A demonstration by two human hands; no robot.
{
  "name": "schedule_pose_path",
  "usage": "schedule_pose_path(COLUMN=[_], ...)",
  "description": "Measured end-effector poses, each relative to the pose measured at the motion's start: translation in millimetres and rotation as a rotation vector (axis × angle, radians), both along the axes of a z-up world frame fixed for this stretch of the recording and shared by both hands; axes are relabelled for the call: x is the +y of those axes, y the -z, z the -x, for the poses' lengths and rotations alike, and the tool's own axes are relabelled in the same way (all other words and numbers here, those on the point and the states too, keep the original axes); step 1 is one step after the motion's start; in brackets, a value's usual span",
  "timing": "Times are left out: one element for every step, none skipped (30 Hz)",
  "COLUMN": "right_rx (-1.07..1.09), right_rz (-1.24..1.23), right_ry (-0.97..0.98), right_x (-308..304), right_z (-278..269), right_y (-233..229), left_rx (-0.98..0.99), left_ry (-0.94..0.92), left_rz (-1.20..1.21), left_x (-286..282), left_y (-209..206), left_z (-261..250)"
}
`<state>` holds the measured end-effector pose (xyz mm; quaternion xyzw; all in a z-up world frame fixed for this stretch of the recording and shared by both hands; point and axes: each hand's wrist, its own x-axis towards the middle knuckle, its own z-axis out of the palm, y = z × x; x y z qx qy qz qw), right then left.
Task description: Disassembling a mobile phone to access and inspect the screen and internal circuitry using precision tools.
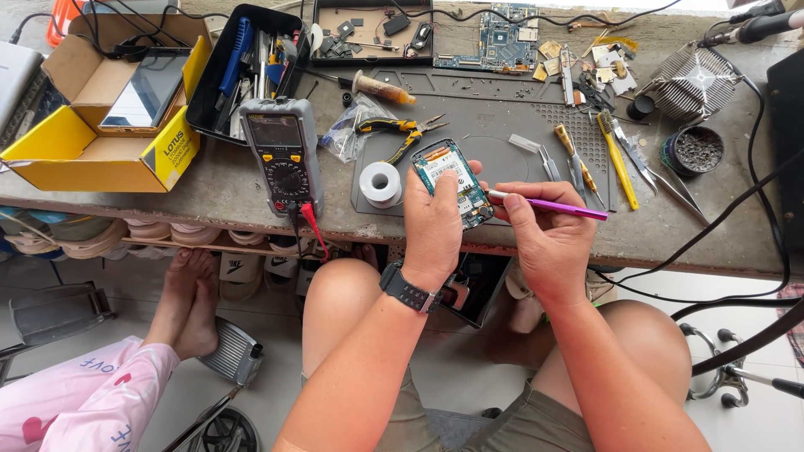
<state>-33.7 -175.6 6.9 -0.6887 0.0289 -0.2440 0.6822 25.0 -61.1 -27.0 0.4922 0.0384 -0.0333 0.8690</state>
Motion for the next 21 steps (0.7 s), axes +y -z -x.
schedule_pose_path(right_rx=[0.000,0.003,0.005,0.006,-0.013,-0.032,-0.033,-0.048,-0.062,-0.063,-0.078,-0.093,-0.094,-0.108,-0.123,-0.123,-0.112,-0.101,-0.101,-0.095,-0.088], right_rz=[0.000,0.000,0.001,0.001,0.021,0.041,0.041,0.060,0.079,0.079,0.108,0.136,0.136,0.176,0.216,0.215,0.218,0.220,0.220,0.221,0.222], right_ry=[0.000,-0.001,-0.001,-0.002,0.003,0.009,0.008,0.013,0.018,0.019,0.025,0.031,0.030,0.034,0.038,0.038,0.033,0.030,0.030,0.032,0.035], right_x=[0,1,1,1,1,1,1,2,2,2,1,1,1,1,1,3,5,7,5,3,1], right_z=[0,0,0,0,1,0,0,0,0,0,1,1,2,2,3,3,4,5,4,4,4], right_y=[0,0,0,2,3,5,6,7,8,9,10,11,10,9,8,4,0,-4,-2,-1,1], left_rx=[0.000,-0.004,-0.008,-0.008,-0.018,-0.029,-0.030,-0.040,-0.050,-0.051,-0.068,-0.085,-0.085,-0.094,-0.102,-0.103,-0.117,-0.132,-0.132,-0.147,-0.162], left_ry=[0.000,-0.003,-0.005,-0.006,-0.006,-0.006,-0.007,-0.011,-0.015,-0.015,-0.019,-0.024,-0.024,-0.024,-0.023,-0.024,-0.028,-0.032,-0.032,-0.034,-0.035], left_rz=[0.000,0.004,0.007,0.008,-0.015,-0.037,-0.037,-0.061,-0.085,-0.085,-0.095,-0.105,-0.105,-0.118,-0.130,-0.131,-0.138,-0.145,-0.145,-0.158,-0.171], left_x=[0,0,0,1,1,2,2,2,1,1,0,-1,-1,-1,-1,-1,-2,-2,-2,-3,-3], left_y=[0,0,-1,-1,-2,-3,-3,-3,-2,1,5,8,9,10,11,13,14,16,16,16,17], left_z=[0,0,-1,0,1,2,2,2,3,1,0,-1,-1,-1,-1,-1,-1,-2,-1,0,0])
